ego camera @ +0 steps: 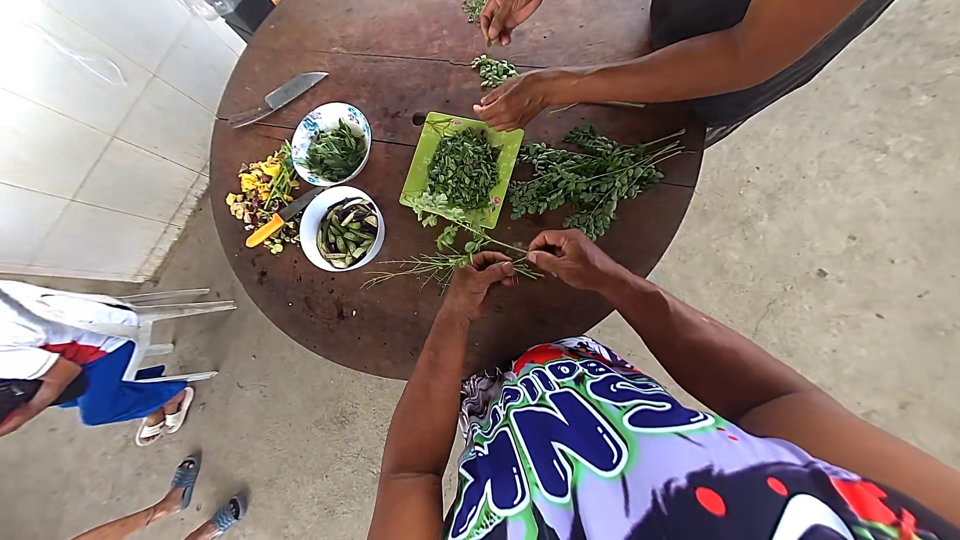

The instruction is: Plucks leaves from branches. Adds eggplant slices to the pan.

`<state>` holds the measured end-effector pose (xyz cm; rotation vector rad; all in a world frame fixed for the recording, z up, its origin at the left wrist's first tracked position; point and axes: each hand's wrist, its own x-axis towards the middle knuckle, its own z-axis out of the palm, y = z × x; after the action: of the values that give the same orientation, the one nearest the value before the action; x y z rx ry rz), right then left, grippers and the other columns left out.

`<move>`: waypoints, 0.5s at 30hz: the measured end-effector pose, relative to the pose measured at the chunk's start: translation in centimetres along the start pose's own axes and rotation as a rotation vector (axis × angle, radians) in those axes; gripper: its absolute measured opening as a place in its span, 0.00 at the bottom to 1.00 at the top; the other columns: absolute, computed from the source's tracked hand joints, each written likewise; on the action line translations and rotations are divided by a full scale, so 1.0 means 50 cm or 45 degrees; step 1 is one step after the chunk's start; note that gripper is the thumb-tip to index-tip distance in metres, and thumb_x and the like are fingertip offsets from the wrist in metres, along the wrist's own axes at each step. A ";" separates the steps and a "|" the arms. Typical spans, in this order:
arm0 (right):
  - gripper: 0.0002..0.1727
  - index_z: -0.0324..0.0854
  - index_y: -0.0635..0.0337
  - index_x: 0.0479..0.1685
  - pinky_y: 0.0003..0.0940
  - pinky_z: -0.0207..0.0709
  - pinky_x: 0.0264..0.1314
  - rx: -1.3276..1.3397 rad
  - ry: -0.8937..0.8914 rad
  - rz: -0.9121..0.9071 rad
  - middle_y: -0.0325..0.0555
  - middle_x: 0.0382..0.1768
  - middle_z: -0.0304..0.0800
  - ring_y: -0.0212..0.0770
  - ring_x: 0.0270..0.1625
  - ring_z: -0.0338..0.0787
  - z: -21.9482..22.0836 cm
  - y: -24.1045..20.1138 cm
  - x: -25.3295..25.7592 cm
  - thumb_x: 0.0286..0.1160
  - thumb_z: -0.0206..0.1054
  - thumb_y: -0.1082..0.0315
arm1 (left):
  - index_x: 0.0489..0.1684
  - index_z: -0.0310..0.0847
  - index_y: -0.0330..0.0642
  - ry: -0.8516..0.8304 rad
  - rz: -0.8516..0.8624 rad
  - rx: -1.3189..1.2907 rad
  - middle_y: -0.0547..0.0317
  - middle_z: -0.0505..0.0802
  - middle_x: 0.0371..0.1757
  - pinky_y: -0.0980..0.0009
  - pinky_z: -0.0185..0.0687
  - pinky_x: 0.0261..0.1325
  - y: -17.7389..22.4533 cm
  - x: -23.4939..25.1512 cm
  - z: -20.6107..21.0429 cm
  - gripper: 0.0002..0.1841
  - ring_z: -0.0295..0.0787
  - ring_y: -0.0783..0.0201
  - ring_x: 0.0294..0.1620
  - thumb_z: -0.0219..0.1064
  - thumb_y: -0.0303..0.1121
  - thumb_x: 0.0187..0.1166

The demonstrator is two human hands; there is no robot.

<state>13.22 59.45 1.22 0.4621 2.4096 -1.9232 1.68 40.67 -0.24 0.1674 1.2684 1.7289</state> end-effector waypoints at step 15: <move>0.10 0.89 0.64 0.49 0.49 0.82 0.53 -0.491 -0.149 0.136 0.54 0.42 0.90 0.47 0.44 0.88 -0.110 0.154 0.011 0.83 0.68 0.66 | 0.43 0.85 0.30 0.187 -0.012 0.369 0.52 0.95 0.35 0.70 0.93 0.44 0.055 -0.006 -0.062 0.06 0.94 0.65 0.32 0.71 0.15 0.75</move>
<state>15.46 66.34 -4.88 0.4324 2.5328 -1.3562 -1.65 38.34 0.67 0.2054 1.6236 1.5655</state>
